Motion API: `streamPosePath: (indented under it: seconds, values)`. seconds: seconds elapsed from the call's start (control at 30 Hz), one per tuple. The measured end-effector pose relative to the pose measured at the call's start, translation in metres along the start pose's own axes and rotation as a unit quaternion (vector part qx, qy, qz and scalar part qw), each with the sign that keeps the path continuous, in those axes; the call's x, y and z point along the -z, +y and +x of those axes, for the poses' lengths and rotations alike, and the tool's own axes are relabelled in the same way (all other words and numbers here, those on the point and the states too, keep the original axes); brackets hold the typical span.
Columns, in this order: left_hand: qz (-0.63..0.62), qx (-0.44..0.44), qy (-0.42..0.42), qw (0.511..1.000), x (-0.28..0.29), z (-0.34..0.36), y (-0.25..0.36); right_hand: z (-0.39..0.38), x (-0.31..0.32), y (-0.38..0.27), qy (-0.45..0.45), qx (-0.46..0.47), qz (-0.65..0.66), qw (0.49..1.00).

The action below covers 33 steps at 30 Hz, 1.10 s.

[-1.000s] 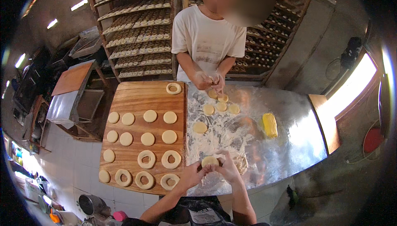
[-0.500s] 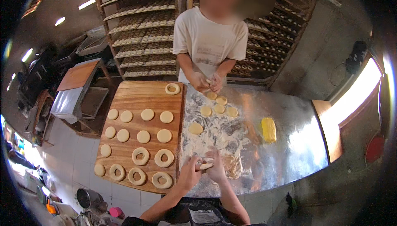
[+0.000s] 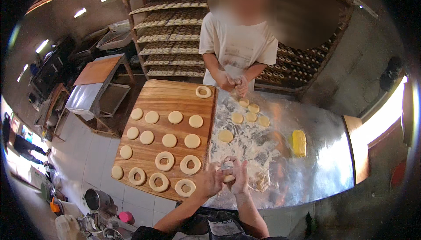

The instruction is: The person shapes small pieces of dough into rings by hand and places them on a wooden board. Another person works alongside, also shaping dough and arranging it on the board.

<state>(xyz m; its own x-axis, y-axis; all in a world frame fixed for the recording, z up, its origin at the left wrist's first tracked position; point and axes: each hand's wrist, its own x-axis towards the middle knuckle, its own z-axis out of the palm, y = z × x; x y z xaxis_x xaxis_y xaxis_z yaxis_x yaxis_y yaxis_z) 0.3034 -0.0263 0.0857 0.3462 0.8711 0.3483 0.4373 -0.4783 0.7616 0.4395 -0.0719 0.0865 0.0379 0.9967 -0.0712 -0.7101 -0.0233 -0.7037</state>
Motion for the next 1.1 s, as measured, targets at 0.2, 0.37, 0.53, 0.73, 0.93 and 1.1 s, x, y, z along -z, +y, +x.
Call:
streamPosePath:
  seconds: [0.2, 0.37, 0.53, 0.73, 0.93, 1.1]
  values:
    - [-0.135, 0.113, 0.018, 0.984, 0.039, 0.001, -0.009, 0.028, -0.018, 0.028, -0.116, -0.011, 0.004, 0.993]
    - [-0.125, 0.043, 0.062, 0.989, 0.071, 0.004, -0.034, 0.059, -0.048, 0.057, -0.230, 0.081, -0.017, 0.970]
    - [-0.054, 0.099, 0.081, 0.990, 0.109, 0.002, -0.059, 0.089, -0.094, 0.088, -0.161, 0.111, -0.267, 0.944]
    - [0.012, 0.076, 0.109, 0.991, 0.153, 0.005, -0.097, 0.133, -0.125, 0.118, -0.387, 0.081, -0.091, 0.914]
    - [-0.083, 0.144, 0.124, 0.978, 0.192, 0.009, -0.130, 0.157, -0.162, 0.143, -0.400, 0.015, 0.152, 0.903]
    - [-0.061, 0.150, 0.096, 0.982, 0.205, 0.014, -0.148, 0.158, -0.182, 0.159, -0.211, 0.001, -0.394, 0.894]
